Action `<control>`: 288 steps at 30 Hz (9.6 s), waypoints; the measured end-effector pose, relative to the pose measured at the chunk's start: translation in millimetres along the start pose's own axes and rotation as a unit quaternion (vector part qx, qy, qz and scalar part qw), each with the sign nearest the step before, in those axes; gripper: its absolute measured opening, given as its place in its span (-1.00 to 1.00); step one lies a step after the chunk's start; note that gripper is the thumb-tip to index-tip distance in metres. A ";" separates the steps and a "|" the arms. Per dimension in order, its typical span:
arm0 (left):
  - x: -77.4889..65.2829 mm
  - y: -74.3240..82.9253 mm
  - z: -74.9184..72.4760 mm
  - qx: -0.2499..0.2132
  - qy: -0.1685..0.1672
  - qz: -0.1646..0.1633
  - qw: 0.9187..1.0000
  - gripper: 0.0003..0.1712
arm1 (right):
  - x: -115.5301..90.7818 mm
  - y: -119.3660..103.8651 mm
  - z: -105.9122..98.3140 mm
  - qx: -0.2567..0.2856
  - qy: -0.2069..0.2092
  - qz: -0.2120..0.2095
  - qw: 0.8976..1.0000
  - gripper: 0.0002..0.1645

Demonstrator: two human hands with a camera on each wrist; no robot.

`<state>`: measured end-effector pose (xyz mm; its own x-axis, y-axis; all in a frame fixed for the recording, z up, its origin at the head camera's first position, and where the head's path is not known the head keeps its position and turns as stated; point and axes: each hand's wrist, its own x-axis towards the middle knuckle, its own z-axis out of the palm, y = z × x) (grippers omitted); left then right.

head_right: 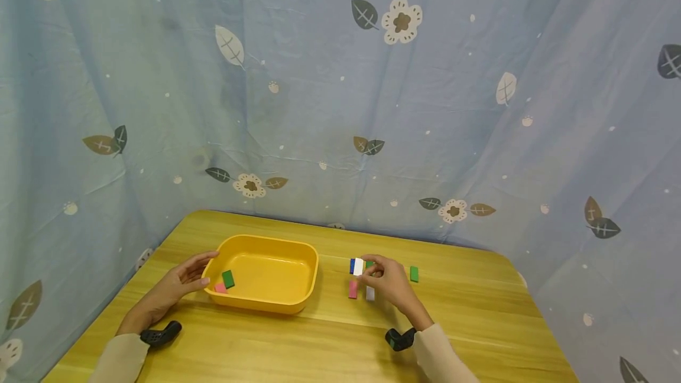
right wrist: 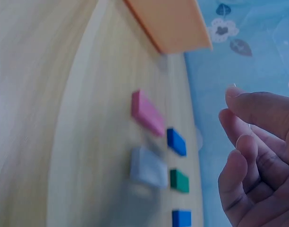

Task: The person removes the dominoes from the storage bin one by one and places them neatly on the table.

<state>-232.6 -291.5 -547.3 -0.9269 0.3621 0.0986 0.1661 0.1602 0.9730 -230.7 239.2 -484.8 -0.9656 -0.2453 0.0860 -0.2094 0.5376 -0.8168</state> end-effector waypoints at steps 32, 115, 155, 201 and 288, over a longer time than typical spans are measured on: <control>0.5 1.0 1.3 -0.005 0.004 0.005 1.000 -0.29 | -29.9 60.7 -25.2 -0.003 0.021 0.095 0.995 -0.36; -17.8 8.6 10.8 -0.006 0.012 0.012 1.000 -0.30 | 96.4 -109.4 123.9 0.050 -0.180 -0.116 0.975 -0.51; -14.8 8.0 9.0 -0.013 -0.002 0.014 1.000 -0.30 | 128.5 -113.9 204.2 -0.025 -0.361 -0.148 0.921 -0.44; -29.9 18.4 15.0 -0.019 0.007 -0.013 1.000 -0.31 | 114.3 -126.3 178.5 0.070 -0.299 -0.070 0.949 -0.49; -32.2 16.0 15.5 -0.004 0.014 -0.019 1.000 -0.31 | -71.1 70.2 -75.5 0.041 -0.080 0.090 0.992 -0.31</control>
<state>-194.9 -286.4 -538.1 -0.9415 0.3301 0.0679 0.1285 0.1653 0.9778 -188.4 355.4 -505.2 -0.9481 -0.2795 -0.1514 -0.0162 0.5183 -0.8550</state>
